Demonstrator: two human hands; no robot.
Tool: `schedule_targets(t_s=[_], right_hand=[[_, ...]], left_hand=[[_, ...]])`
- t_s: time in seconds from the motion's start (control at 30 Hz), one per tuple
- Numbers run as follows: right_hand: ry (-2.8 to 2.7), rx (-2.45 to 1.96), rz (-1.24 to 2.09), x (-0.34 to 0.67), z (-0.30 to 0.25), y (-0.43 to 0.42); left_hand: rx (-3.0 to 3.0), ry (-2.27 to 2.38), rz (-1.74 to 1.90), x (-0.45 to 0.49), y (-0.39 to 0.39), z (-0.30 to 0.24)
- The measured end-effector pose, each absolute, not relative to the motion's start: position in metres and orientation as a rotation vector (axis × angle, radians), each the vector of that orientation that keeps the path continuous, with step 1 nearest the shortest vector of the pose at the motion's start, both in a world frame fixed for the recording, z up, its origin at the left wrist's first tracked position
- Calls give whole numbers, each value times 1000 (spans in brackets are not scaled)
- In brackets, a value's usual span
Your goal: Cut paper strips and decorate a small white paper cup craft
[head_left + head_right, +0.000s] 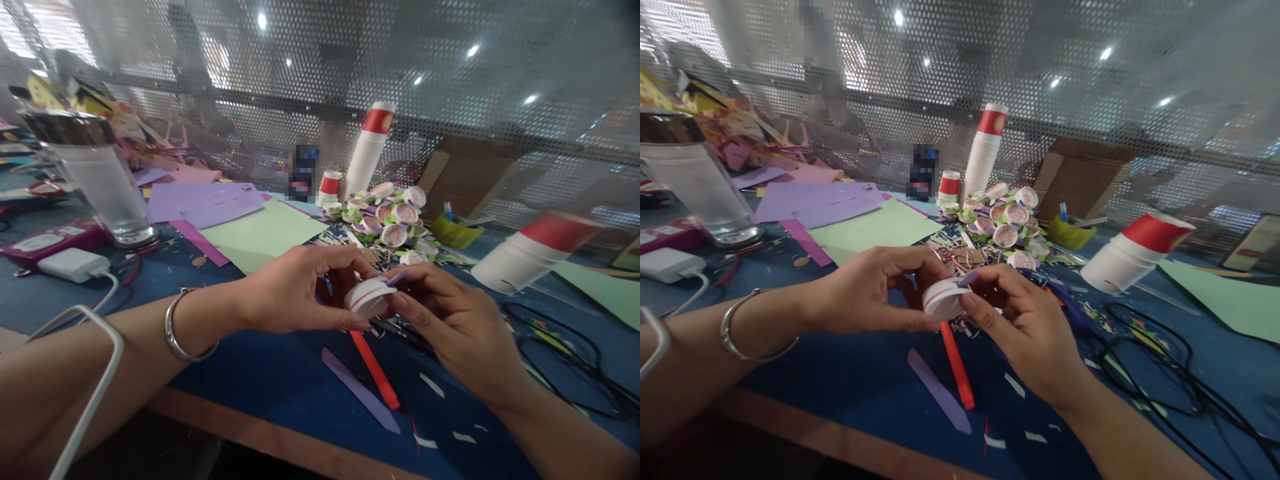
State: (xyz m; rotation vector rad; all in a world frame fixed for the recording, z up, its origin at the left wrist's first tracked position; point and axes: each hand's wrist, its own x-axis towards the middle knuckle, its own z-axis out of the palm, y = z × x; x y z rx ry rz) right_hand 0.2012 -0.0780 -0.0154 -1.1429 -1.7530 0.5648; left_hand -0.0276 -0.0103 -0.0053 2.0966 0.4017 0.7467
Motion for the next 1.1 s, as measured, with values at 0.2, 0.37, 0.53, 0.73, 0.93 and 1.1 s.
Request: schedule_targets(t_s=[0.2, 0.37, 0.53, 0.73, 0.93, 1.1], right_hand=[[-1733, -1107, 571, 203, -18, -78], [-1753, -1097, 554, 203, -17, -77], [-1739, -1155, 633, 202, -15, -74], [-1649, -1147, 905, 202, -20, -66], [-1523, -1114, 1124, 205, -30, -63], [-1450, -1139, 1187, 203, -29, -64]], left_hand=[[2162, 403, 787, -27, -9, -7], [2031, 392, 700, -27, -9, -6], [1734, 356, 605, -24, -8, -5], [1573, 466, 598, -19, -8, -7], [1390, 563, 662, -17, -9, -4], [1347, 607, 649, -15, -11, -3]])
